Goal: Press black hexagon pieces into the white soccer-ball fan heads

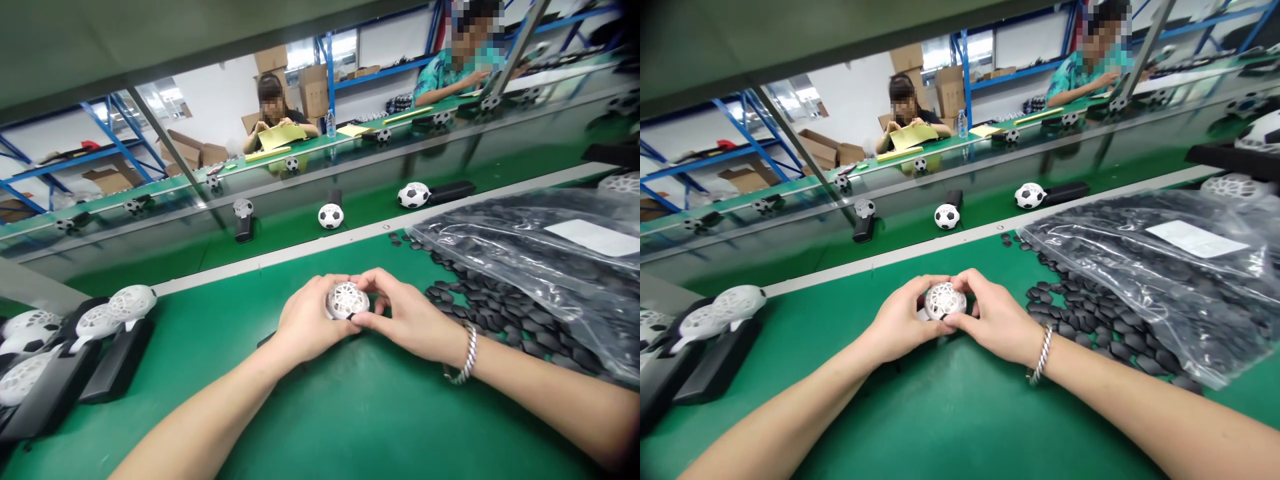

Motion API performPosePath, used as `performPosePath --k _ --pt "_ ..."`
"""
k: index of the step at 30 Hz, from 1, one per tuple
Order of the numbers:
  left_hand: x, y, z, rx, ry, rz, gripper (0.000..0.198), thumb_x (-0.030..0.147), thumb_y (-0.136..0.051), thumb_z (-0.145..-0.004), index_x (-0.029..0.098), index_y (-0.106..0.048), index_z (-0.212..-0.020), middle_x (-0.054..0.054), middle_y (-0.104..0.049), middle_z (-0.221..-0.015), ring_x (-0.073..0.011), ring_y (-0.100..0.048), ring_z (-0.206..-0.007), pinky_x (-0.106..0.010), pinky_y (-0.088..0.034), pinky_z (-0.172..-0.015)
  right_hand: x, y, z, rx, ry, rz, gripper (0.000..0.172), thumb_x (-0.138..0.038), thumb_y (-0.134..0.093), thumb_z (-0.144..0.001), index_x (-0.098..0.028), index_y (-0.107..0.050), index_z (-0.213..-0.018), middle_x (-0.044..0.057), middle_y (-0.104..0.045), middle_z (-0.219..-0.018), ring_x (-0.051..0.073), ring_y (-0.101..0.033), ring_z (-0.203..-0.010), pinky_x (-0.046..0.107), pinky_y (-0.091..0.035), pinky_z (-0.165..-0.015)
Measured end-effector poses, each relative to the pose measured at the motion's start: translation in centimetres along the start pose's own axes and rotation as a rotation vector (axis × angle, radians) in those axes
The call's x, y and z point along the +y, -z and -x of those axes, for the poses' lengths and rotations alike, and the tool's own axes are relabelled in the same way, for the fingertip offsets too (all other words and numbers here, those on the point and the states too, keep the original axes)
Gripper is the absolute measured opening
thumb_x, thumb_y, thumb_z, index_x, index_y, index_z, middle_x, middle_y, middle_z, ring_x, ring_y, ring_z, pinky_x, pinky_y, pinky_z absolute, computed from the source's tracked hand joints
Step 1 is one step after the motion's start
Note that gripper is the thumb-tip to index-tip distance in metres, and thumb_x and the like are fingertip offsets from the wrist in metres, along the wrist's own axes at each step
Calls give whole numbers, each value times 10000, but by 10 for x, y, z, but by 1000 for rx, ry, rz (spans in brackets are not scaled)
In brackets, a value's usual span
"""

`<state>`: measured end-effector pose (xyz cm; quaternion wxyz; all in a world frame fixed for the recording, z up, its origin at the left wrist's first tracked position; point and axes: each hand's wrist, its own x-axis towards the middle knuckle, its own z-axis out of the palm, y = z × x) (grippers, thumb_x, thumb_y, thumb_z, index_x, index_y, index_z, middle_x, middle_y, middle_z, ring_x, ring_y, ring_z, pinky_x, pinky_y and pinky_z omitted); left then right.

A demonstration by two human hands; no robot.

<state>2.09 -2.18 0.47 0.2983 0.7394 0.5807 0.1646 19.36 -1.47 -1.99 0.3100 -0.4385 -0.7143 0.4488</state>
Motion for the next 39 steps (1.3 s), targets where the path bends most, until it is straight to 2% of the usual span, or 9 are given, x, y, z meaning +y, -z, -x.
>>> performPosePath --k 4,8,13,17,22,29,33,37,39 --pt "-4 2 0 -37 -14 18 633 365 -737 -588 313 -499 -1172 3 -586 -1137 -225 -563 -990 -331 -468 -830 4 24 -6 -106 -9 -4 184 -332 -549 -771 -211 -504 -902 20 -618 -916 142 -573 -714 255 -454 -565" --pt "-7 8 0 -86 -30 -8 699 362 -745 -576 258 -465 -1209 -31 -560 -1204 -245 -553 -1038 -359 -455 -879 7 51 -6 -195 -145 290 167 -361 -602 -722 -200 -582 -760 2 -597 -703 140 -546 -615 252 -426 -549" --pt "-9 19 -2 -118 -282 -209 607 157 -585 -690 274 -415 -1261 -10 -495 -1304 -230 -485 -1140 -387 -389 -944 3 47 0 -329 -155 522 87 -242 -651 -671 -186 -609 -724 19 -605 -772 154 -557 -692 243 -409 -593" --pt "-13 19 -3 -122 -416 -350 693 -16 -414 -668 316 -396 -1276 33 -485 -1318 -199 -473 -1126 -426 -321 -974 -2 41 2 -355 -103 478 11 -187 -584 -730 -186 -595 -730 0 -601 -714 143 -549 -667 240 -396 -584" --pt "-19 12 -6 -80 -461 -366 664 -36 -343 -708 343 -421 -1247 46 -520 -1270 -169 -437 -1163 -485 -174 -1049 -8 41 2 -297 51 321 144 -230 -526 -810 -212 -652 -878 5 -642 -842 141 -578 -774 253 -429 -713" --pt "-17 10 -5 -77 -439 -327 717 -42 -340 -648 327 -398 -1260 43 -523 -1257 -154 -425 -1169 -484 -150 -1071 -11 34 8 -121 217 309 149 -230 -528 -831 -220 -661 -898 -6 -656 -846 121 -597 -776 234 -444 -715" --pt "-19 10 -4 -85 -403 -303 715 21 -416 -632 264 -364 -1303 -13 -518 -1254 -189 -399 -1200 -482 -137 -1093 -13 30 12 -93 253 309 99 -202 -550 -816 -204 -648 -837 -9 -657 -807 113 -596 -739 227 -452 -688" --pt "-20 12 -3 -96 -388 -281 701 110 -524 -640 243 -366 -1310 -32 -506 -1265 -218 -369 -1231 -481 -117 -1104 -12 26 12 -124 343 267 192 -183 -476 -864 -222 -659 -907 16 -630 -880 107 -589 -798 221 -458 -718" --pt "-18 12 -3 -101 -375 -251 695 235 -624 -654 236 -376 -1304 -42 -512 -1258 -236 -373 -1227 -490 -106 -1105 -10 22 11 -127 385 267 211 -170 -456 -872 -223 -654 -922 22 -625 -883 112 -584 -807 226 -457 -716"
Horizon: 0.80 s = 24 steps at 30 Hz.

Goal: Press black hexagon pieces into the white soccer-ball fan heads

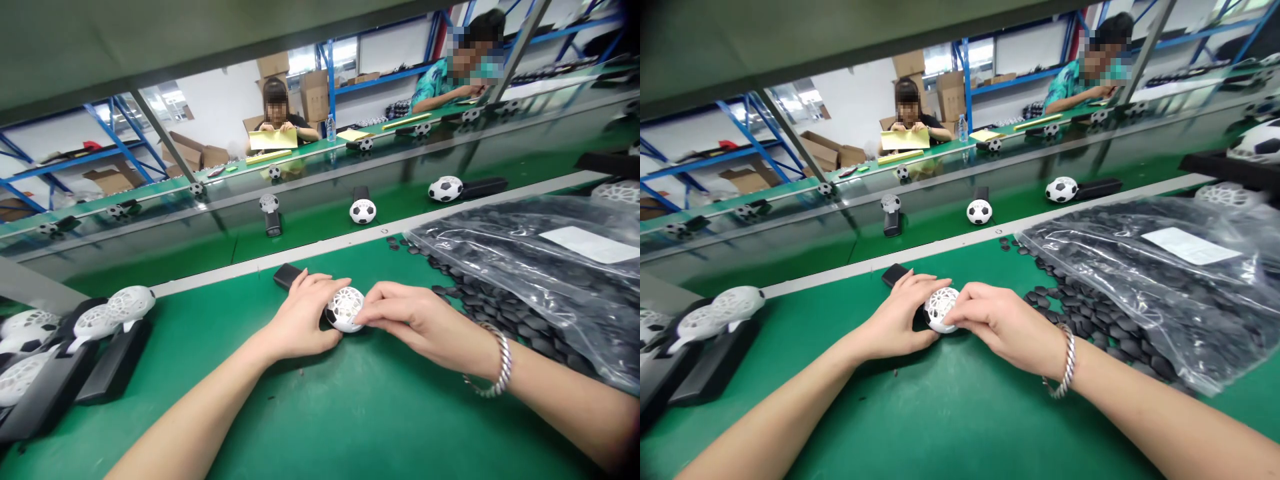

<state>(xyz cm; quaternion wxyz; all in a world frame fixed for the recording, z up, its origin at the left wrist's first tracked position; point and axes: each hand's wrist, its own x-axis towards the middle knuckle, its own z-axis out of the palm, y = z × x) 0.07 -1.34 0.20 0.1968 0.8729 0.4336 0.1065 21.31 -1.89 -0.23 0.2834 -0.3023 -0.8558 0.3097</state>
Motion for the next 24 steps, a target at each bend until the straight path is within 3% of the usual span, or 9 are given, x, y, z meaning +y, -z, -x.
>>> performPosePath --k 3,5,14,17,20,24 --pt "4 -1 -1 16 37 52 746 512 -670 -636 227 -413 -1276 -52 -541 -1224 -253 -397 -1203 -510 -102 -1099 1 -8 -2 58 24 26 150 -146 -485 -851 -202 -624 -864 13 -630 -822 122 -573 -775 245 -449 -714" --pt "6 -2 -2 41 61 67 745 591 -640 -635 225 -439 -1253 -50 -557 -1207 -254 -407 -1193 -517 -107 -1095 2 -12 -3 110 -6 22 81 -137 -522 -824 -189 -583 -816 4 -614 -773 121 -560 -729 249 -448 -689" --pt "9 -3 -2 43 71 59 601 537 -558 -750 222 -441 -1248 -41 -535 -1248 -238 -400 -1201 -511 -113 -1099 8 -17 -3 183 -209 -104 111 -244 -551 -805 -189 -513 -895 32 -539 -878 135 -543 -775 277 -491 -679" --pt "9 -2 -2 44 50 51 597 514 -558 -761 216 -424 -1261 -47 -534 -1247 -243 -390 -1201 -518 -119 -1095 10 -18 -2 172 -224 -114 170 -276 -552 -798 -195 -514 -942 63 -544 -985 170 -546 -892 299 -505 -709" --pt "10 -4 -2 81 21 59 558 459 -590 -756 208 -448 -1233 -55 -570 -1163 -233 -441 -1128 -501 -203 -1072 8 -22 -1 137 -250 -169 273 -280 -521 -816 -198 -475 -1072 97 -525 -1140 193 -527 -1022 313 -508 -765" --pt "11 -8 -2 143 1 85 490 390 -613 -748 199 -486 -1181 -68 -574 -1109 -232 -463 -1075 -449 -349 -989 3 -22 -5 80 -292 -193 290 -257 -489 -840 -192 -455 -1121 89 -566 -1125 153 -596 -841 303 -507 -728"
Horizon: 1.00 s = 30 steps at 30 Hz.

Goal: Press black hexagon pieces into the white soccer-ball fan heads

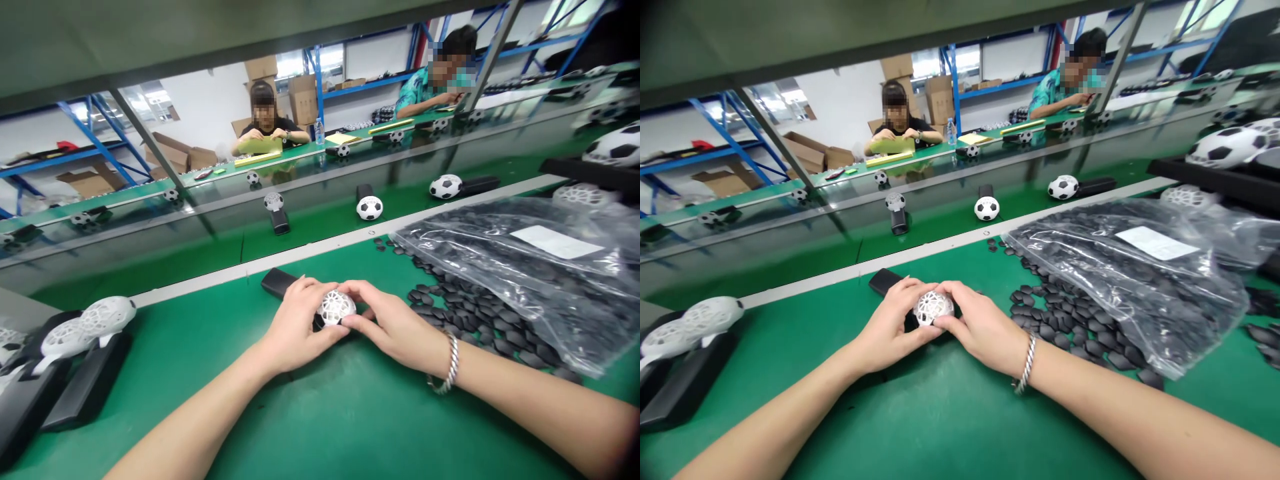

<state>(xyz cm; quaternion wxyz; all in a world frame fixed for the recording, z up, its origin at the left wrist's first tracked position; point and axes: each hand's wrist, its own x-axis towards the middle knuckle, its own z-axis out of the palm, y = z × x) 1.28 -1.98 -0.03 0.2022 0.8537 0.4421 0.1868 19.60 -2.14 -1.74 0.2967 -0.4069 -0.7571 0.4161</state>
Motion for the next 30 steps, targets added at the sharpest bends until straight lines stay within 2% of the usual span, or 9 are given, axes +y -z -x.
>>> performPosePath --k 4,6,9,12,15,17,23,26,30 --pt "-1 -3 3 16 9 -25 521 398 -606 -749 194 -462 -1205 -77 -554 -1162 -246 -435 -1133 -483 -299 -1029 3 34 -7 -67 -72 292 261 -338 -396 -890 -164 -580 -954 76 -640 -937 177 -603 -827 311 -480 -736" --pt "-2 -4 4 -1 11 -50 532 418 -590 -757 191 -452 -1219 -84 -543 -1185 -251 -429 -1151 -498 -262 -1052 14 62 -8 -28 -304 652 381 -338 -319 -913 -130 -625 -823 127 -655 -835 230 -616 -809 367 -457 -754" --pt "-2 -4 3 -20 8 -87 512 422 -564 -770 182 -459 -1210 -95 -542 -1189 -258 -439 -1150 -510 -250 -1057 39 100 -7 -38 -737 997 320 -241 -378 -873 -80 -655 -872 199 -656 -903 295 -621 -856 387 -447 -730" --pt "-2 -3 2 -24 5 -109 510 415 -559 -770 168 -460 -1205 -100 -546 -1186 -261 -443 -1146 -513 -249 -1058 63 118 -6 35 -862 1071 364 -106 -302 -851 -22 -587 -1061 240 -605 -1064 315 -585 -977 390 -437 -755" --pt "-2 -3 2 -19 3 -112 512 414 -557 -769 169 -456 -1207 -99 -550 -1184 -265 -442 -1147 -520 -257 -1052 72 117 -9 69 -818 1105 404 -43 -257 -831 39 -507 -1139 284 -557 -1118 333 -545 -1036 410 -414 -800" --pt "-2 -4 2 -15 1 -105 512 414 -557 -769 176 -454 -1210 -98 -547 -1188 -265 -441 -1148 -525 -255 -1052 69 108 -11 40 -737 1111 380 -46 -295 -825 11 -533 -1115 252 -575 -1100 314 -538 -1038 387 -400 -833" --pt "-2 -2 1 -29 38 -51 522 421 -588 -751 183 -474 -1202 -93 -543 -1186 -261 -427 -1167 -504 -275 -1051 37 64 -9 -63 -306 1018 330 -20 -362 -795 -94 -630 -974 147 -622 -947 218 -589 -896 295 -437 -771" --pt "-6 7 1 -90 30 -22 563 461 -606 -734 212 -465 -1218 -76 -543 -1208 -262 -412 -1194 -537 -171 -1088 27 51 -5 -53 -176 941 285 -70 -404 -817 -149 -657 -922 101 -632 -861 183 -604 -825 260 -450 -698" --pt "-11 23 4 -192 80 0 566 472 -619 -724 267 -468 -1229 -66 -501 -1285 -308 -286 -1296 -609 -72 -1072 27 54 -5 -14 -126 904 241 -144 -444 -829 -186 -681 -819 67 -644 -803 173 -606 -783 255 -445 -681"
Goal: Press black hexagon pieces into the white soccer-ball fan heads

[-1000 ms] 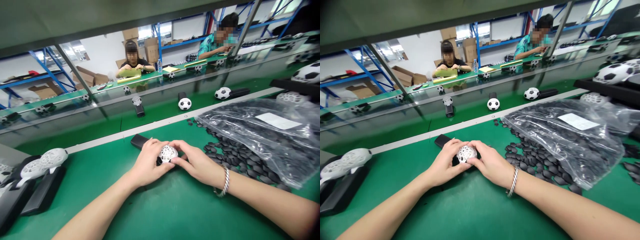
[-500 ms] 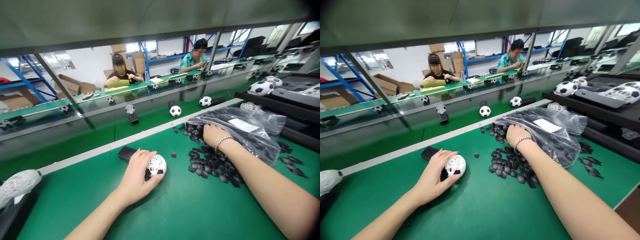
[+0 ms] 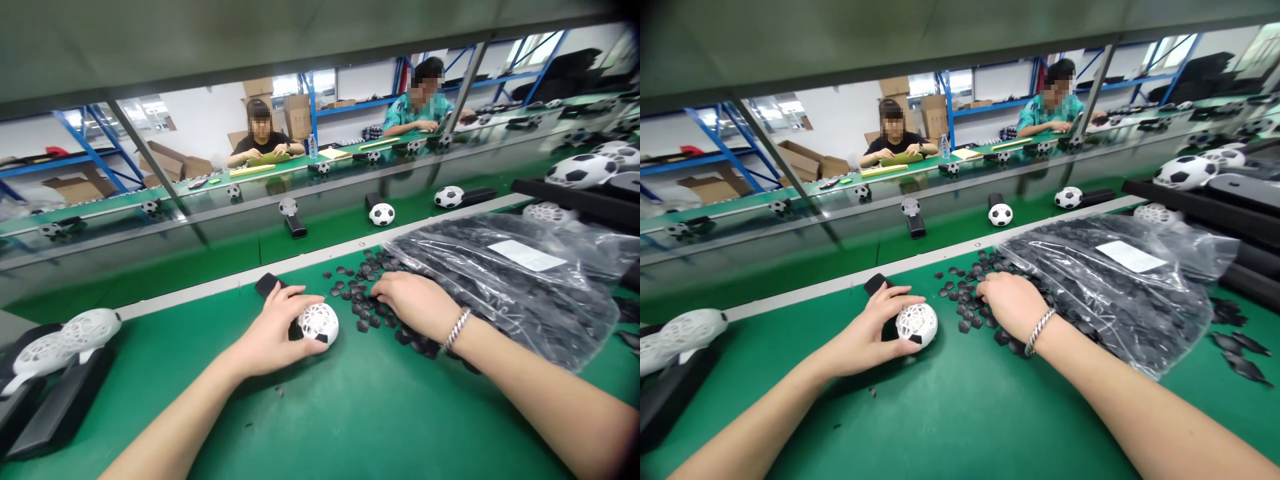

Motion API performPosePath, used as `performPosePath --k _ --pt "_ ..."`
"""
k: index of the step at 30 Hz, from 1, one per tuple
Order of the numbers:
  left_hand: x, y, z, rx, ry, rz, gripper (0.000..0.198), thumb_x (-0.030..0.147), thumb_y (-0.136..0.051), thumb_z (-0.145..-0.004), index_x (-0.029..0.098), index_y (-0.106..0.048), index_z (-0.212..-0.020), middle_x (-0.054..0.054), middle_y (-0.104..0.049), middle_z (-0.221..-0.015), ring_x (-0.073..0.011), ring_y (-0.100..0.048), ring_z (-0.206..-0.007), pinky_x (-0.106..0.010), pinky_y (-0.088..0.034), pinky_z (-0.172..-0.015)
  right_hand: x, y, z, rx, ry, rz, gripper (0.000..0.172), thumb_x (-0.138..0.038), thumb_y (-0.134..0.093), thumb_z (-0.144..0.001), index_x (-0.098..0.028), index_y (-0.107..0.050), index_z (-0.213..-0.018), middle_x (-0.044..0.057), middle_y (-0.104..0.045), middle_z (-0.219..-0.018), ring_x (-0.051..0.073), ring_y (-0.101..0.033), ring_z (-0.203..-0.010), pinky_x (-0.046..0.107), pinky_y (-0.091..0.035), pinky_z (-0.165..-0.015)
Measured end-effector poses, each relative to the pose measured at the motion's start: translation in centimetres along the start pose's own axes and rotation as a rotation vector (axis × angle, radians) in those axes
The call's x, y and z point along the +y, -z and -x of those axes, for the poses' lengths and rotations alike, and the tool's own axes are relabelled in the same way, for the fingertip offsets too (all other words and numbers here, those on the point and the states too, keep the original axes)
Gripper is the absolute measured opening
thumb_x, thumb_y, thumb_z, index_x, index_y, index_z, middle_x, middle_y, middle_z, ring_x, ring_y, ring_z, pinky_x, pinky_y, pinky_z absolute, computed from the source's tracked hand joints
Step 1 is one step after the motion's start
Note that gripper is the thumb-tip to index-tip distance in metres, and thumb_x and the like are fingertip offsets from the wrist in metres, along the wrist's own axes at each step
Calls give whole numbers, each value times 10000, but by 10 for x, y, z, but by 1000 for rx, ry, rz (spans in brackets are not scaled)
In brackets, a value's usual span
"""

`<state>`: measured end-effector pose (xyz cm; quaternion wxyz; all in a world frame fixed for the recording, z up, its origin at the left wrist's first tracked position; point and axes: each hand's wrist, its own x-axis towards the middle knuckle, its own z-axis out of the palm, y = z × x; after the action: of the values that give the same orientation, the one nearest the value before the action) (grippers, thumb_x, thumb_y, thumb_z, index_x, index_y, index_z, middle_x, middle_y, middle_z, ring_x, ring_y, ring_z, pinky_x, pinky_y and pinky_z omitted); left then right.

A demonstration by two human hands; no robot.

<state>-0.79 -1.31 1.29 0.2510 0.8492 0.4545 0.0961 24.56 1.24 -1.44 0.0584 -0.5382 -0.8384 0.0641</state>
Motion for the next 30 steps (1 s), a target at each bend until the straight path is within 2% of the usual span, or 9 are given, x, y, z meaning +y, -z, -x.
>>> performPosePath --k 2,5,7,10,12,14,19,23,30 --pt "2 0 2 2 76 6 575 479 -615 -726 282 -458 -1243 -65 -469 -1322 -335 -193 -1333 -637 -103 -1048 4 2 -1 27 -16 -19 231 -163 -453 -830 -191 -681 -799 65 -656 -808 183 -608 -791 268 -443 -687" --pt "8 -11 4 124 171 19 586 508 -605 -723 258 -462 -1233 -84 -467 -1321 -363 -128 -1344 -666 -120 -1021 5 6 -3 77 -64 -122 176 -195 -493 -818 -192 -662 -868 56 -676 -819 196 -617 -773 293 -449 -689" --pt "13 -20 4 169 180 55 571 493 -625 -712 242 -481 -1205 -93 -483 -1300 -364 -118 -1348 -667 -97 -1025 -1 9 -2 82 -89 -280 155 -234 -525 -808 -195 -646 -896 37 -684 -799 189 -620 -740 294 -458 -681" --pt "16 -25 3 109 136 175 577 425 -663 -698 234 -474 -1209 -92 -461 -1318 -328 -75 -1368 -597 -175 -1054 -14 11 1 4 -51 -581 159 -296 -515 -822 -216 -645 -866 7 -687 -779 160 -617 -684 272 -477 -647" --pt "16 -23 3 67 104 247 590 379 -678 -691 221 -464 -1218 -89 -448 -1330 -302 -45 -1376 -541 -231 -1063 -24 11 4 -20 43 -741 162 -311 -514 -825 -225 -651 -835 5 -683 -829 154 -616 -732 267 -485 -679" --pt "15 -20 3 47 75 286 579 334 -683 -690 219 -461 -1213 -76 -466 -1315 -281 -37 -1380 -519 -220 -1080 -33 10 7 -7 147 -826 139 -304 -550 -807 -221 -660 -794 9 -667 -856 155 -605 -802 273 -474 -743" --pt "8 -17 3 19 25 323 580 268 -686 -688 220 -442 -1212 -56 -479 -1294 -251 -23 -1384 -499 -173 -1106 -45 9 11 -56 161 -898 85 -264 -627 -758 -195 -642 -712 -11 -628 -725 126 -566 -691 258 -444 -680" --pt "3 -16 3 -31 -53 333 576 233 -689 -675 235 -450 -1198 -36 -446 -1323 -242 -47 -1384 -474 -189 -1109 -46 2 9 -97 218 -949 108 -276 -631 -762 -188 -644 -700 4 -586 -782 138 -550 -788 279 -427 -757" --pt "8 -20 0 35 -55 306 558 337 -744 -624 224 -492 -1109 -55 -533 -1213 -271 -92 -1375 -490 -192 -1100 -48 -11 3 -26 256 -982 133 -298 -640 -760 -182 -615 -702 9 -515 -779 142 -503 -793 289 -417 -736"
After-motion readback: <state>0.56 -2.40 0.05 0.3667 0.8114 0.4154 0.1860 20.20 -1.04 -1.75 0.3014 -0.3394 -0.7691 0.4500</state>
